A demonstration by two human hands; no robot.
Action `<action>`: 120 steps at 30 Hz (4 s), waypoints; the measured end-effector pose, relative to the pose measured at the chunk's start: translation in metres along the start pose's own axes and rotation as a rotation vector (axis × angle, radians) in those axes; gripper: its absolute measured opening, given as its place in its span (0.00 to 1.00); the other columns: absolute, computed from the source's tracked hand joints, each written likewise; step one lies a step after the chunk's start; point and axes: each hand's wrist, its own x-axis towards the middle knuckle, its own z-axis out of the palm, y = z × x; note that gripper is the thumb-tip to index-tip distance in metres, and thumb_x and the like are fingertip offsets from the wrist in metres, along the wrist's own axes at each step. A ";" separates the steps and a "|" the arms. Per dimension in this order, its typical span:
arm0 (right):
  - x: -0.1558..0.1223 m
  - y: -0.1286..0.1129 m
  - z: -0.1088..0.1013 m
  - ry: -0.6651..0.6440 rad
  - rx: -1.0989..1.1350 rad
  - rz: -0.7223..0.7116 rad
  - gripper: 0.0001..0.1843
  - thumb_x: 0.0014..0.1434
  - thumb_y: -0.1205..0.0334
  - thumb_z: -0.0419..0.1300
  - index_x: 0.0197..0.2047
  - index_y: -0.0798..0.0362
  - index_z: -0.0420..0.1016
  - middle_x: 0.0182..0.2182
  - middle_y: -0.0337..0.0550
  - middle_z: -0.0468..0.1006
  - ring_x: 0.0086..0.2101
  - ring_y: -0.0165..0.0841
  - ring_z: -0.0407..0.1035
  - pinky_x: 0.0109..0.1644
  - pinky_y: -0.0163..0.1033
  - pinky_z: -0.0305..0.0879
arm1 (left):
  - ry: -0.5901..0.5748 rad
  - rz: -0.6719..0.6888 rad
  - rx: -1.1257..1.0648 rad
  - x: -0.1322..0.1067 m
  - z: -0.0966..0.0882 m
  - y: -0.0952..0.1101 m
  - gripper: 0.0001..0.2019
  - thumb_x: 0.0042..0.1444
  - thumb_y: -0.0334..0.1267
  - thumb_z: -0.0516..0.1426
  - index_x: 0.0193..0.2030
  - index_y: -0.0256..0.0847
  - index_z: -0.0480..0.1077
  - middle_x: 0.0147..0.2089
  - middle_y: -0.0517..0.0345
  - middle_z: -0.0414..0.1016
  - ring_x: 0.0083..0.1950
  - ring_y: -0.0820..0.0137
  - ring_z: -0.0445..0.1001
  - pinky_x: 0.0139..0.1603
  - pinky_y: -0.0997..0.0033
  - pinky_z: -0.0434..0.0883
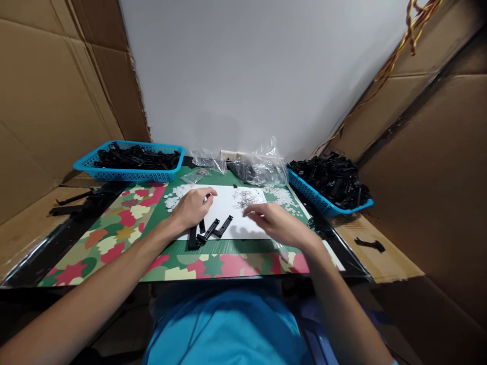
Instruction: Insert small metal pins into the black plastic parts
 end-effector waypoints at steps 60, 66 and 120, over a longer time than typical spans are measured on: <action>0.086 0.068 0.015 -0.179 -0.185 -0.016 0.10 0.65 0.55 0.67 0.43 0.51 0.84 0.36 0.45 0.82 0.32 0.34 0.69 0.36 0.38 0.55 | 0.051 0.089 -0.026 0.003 0.001 0.003 0.08 0.66 0.41 0.66 0.49 0.44 0.84 0.48 0.52 0.86 0.49 0.59 0.82 0.55 0.56 0.76; 0.086 0.067 0.022 -0.198 -0.186 -0.012 0.06 0.63 0.58 0.69 0.42 0.50 0.86 0.35 0.43 0.84 0.32 0.33 0.70 0.36 0.37 0.56 | 0.032 0.111 -0.014 0.003 0.002 0.004 0.09 0.66 0.41 0.65 0.49 0.45 0.84 0.47 0.53 0.86 0.49 0.59 0.81 0.52 0.58 0.75; 0.084 0.065 0.010 -0.187 0.090 -0.082 0.11 0.61 0.58 0.65 0.42 0.53 0.87 0.41 0.46 0.86 0.35 0.34 0.73 0.40 0.39 0.66 | -0.008 0.112 -0.074 0.003 -0.001 0.010 0.10 0.65 0.40 0.65 0.50 0.42 0.84 0.47 0.51 0.86 0.37 0.66 0.78 0.44 0.62 0.76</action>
